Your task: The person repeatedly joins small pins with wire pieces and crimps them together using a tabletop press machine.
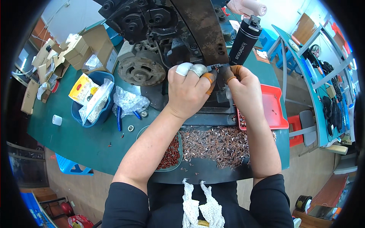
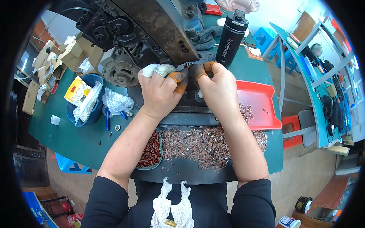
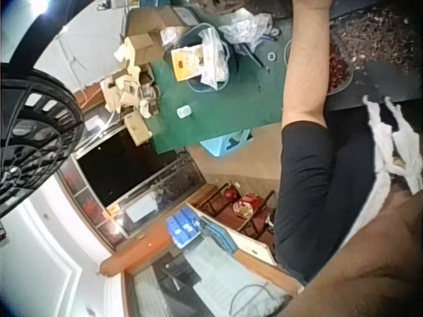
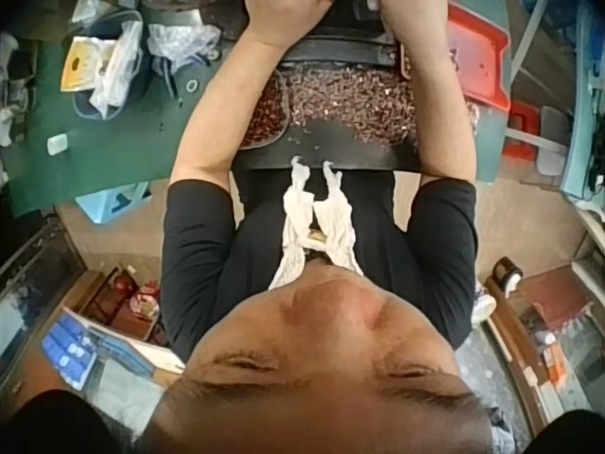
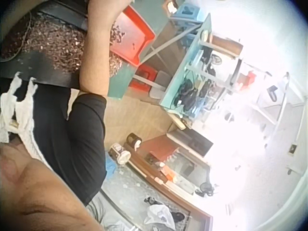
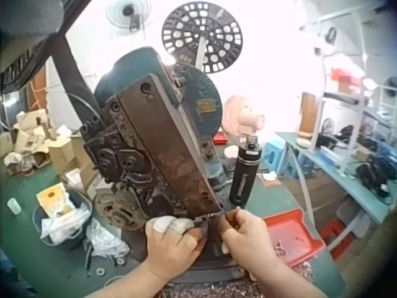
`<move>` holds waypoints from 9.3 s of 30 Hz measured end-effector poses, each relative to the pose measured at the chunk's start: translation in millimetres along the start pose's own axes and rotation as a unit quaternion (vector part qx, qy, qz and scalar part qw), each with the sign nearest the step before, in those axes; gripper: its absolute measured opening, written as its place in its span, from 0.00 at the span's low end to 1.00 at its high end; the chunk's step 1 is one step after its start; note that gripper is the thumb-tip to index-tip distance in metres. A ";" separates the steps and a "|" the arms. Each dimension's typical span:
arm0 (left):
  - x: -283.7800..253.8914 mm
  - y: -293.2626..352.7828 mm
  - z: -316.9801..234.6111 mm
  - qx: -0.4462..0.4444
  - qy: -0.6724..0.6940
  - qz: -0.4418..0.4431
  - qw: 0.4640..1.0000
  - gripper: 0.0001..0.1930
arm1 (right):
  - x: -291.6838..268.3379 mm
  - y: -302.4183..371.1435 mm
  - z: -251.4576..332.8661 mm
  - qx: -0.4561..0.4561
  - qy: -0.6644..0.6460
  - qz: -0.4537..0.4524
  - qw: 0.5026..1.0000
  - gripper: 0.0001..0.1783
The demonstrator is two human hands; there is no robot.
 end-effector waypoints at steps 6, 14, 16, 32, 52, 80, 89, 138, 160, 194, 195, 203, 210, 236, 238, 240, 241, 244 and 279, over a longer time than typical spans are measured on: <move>2.2 1.7 1.7 0.017 -0.009 -0.004 1.000 0.16 | 3.3 0.7 -10.2 -0.037 -0.035 -0.019 0.999 0.14; -3.7 -0.3 -0.6 -0.001 -0.018 0.015 1.000 0.16 | 11.0 -0.5 -20.7 -0.205 0.000 -0.031 0.978 0.09; -11.9 -2.3 -2.5 -0.002 0.012 0.025 1.000 0.14 | 9.5 2.6 -20.4 -0.186 0.009 -0.031 0.982 0.09; -18.0 -8.2 -3.8 -0.038 -0.061 0.053 0.996 0.10 | 17.7 19.1 -9.8 -0.295 0.074 -0.149 0.941 0.07; -131.2 39.0 11.1 -0.241 0.103 0.519 0.814 0.13 | -82.4 62.1 -62.0 -0.096 0.031 -0.101 0.990 0.13; -150.4 86.2 -33.5 -0.580 0.565 0.252 0.530 0.08 | 37.4 149.7 -49.9 0.318 -0.427 0.263 0.805 0.10; -157.1 68.0 -49.4 -0.283 0.209 0.332 0.875 0.15 | 25.5 159.6 -73.1 0.355 -0.484 0.199 0.775 0.06; -123.2 42.8 -53.3 -0.270 0.275 0.294 0.875 0.09 | -94.4 141.0 -59.2 -0.172 0.145 0.006 0.974 0.07; -2.8 -1.7 2.1 0.014 0.009 -0.006 1.000 0.13 | 4.3 -1.3 -12.2 -0.015 -0.073 -0.013 0.997 0.10; -116.8 33.0 -3.8 -0.185 0.020 0.447 0.875 0.16 | -79.7 56.4 -46.8 -0.073 -0.005 -0.116 0.990 0.07; -125.6 43.0 -3.8 -0.202 -0.003 0.501 0.842 0.18 | -89.8 61.7 -55.2 -0.060 0.021 -0.127 0.990 0.07; -127.8 79.5 -3.1 -0.206 -0.028 0.436 0.876 0.08 | -72.1 103.5 -83.0 -0.067 0.107 -0.045 0.991 0.05; -148.0 69.2 -3.9 -0.242 0.046 0.395 0.885 0.08 | -19.9 127.2 -59.6 -0.050 -0.003 0.097 0.994 0.07; -119.5 40.3 -81.2 -0.171 0.296 0.309 0.887 0.10 | -58.1 162.7 -68.8 0.206 -0.309 0.167 0.913 0.05; -121.2 43.4 -79.0 -0.171 0.311 0.317 0.880 0.09 | -76.1 173.8 -66.6 0.185 -0.255 0.149 0.937 0.05; -126.7 49.8 -76.0 -0.242 0.356 0.350 0.832 0.08 | -93.1 184.6 -69.7 -0.059 0.057 0.137 0.987 0.08; -128.8 50.3 -76.8 -0.262 0.369 0.350 0.820 0.08 | -99.5 194.8 -79.5 -0.028 0.062 0.114 0.991 0.11; -131.6 54.7 -75.8 -0.270 0.385 0.366 0.803 0.09 | -99.1 216.4 -90.0 -0.005 0.111 0.054 0.992 0.11; -6.6 -1.6 1.3 0.029 -0.041 -0.003 0.999 0.16 | 4.6 8.6 -6.6 -0.256 0.078 -0.120 0.956 0.10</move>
Point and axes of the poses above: each hand's wrist, its own y-axis away from the middle knuckle, its own x-axis out of the palm, z = x × y, the point moved 2 cm from there along -y, towards the middle knuckle, and after that the axes turned 12 degrees about -y, right-handed, at the moved point
